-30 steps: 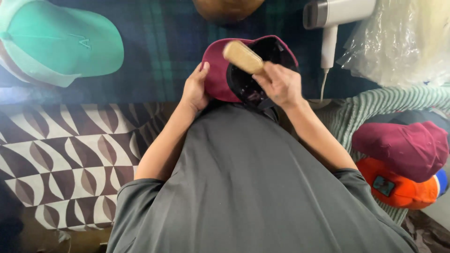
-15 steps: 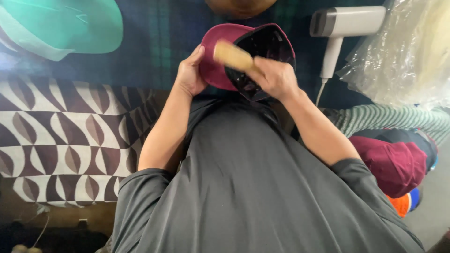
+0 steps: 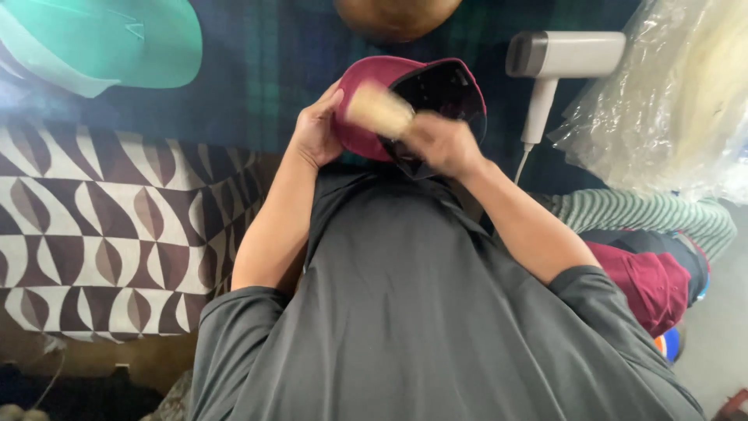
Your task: Brushing and steaming a pink baseball cap to clean or reshape it.
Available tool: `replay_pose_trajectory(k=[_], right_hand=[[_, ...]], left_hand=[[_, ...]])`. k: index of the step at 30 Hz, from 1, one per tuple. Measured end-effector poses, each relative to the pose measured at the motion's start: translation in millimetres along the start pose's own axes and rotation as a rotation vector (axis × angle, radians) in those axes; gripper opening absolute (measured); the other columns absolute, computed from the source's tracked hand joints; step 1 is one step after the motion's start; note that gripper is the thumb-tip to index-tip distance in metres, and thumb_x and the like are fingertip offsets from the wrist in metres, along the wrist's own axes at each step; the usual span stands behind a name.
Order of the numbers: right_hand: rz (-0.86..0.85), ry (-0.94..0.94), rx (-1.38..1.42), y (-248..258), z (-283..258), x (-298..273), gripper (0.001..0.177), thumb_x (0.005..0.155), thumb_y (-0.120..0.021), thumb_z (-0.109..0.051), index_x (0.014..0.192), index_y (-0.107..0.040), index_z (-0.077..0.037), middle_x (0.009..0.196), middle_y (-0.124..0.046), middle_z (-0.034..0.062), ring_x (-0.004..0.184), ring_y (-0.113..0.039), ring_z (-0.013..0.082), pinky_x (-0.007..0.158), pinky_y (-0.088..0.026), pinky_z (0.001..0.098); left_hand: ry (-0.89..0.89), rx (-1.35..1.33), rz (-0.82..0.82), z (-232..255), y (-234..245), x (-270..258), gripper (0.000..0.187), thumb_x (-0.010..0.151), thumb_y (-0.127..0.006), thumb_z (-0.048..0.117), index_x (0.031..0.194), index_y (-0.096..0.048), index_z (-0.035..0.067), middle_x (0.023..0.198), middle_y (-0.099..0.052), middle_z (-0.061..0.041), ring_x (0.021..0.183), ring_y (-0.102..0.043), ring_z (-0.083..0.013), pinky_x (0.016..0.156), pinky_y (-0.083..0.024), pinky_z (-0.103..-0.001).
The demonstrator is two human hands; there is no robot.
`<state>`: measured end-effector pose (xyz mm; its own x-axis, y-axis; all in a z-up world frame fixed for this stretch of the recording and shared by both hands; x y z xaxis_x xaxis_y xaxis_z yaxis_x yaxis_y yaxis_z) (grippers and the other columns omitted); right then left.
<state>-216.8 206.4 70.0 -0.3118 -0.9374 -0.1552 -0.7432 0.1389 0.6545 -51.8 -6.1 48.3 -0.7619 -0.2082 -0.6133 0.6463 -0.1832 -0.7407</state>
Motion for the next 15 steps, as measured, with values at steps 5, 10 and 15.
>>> replay_pose_trajectory(k=[5, 10, 15], right_hand=[[-0.05, 0.311, -0.08, 14, -29, -4, 0.023, 0.102, -0.071, -0.032, 0.121, -0.071, -0.02, 0.1, -0.075, 0.0003, 0.086, -0.072, 0.02, 0.071, -0.052, 0.0313], [0.045, -0.039, -0.052, 22, -27, 7, 0.03, 0.107, -0.065, -0.036, 0.092, -0.052, -0.014, 0.077, -0.059, 0.0013, 0.066, -0.056, 0.0198, 0.059, -0.041, 0.0369], [0.146, 0.111, 0.253, 1, 13, -3, 0.021, 0.092, -0.081, -0.027, 0.112, -0.078, -0.022, 0.101, -0.077, 0.002, 0.097, -0.074, 0.0231, 0.084, -0.059, 0.0376]], left_hand=[[-0.019, -0.021, 0.109, -14, 15, 7, 0.047, 0.101, -0.057, 0.014, 0.148, -0.054, 0.005, 0.131, -0.07, -0.017, 0.111, -0.071, -0.0285, 0.097, -0.059, -0.041], [0.04, -0.074, 0.079, -19, 15, 6, 0.047, 0.097, -0.063, 0.016, 0.145, -0.06, 0.015, 0.132, -0.07, -0.013, 0.116, -0.068, -0.0298, 0.097, -0.057, -0.042], [-0.013, 0.012, 0.017, -27, 31, 10, 0.04, 0.1, -0.064, 0.02, 0.141, -0.064, 0.018, 0.131, -0.071, -0.018, 0.119, -0.071, -0.0424, 0.106, -0.055, -0.061]])
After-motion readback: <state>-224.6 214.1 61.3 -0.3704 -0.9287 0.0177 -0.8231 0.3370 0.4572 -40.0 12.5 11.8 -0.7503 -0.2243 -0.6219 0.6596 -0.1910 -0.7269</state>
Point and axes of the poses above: each hand's wrist, its own x-axis towards the middle knuckle, its own y-axis out of the back of the hand, z = x × y, the point moved 1 cm from there along x, towards the middle knuckle
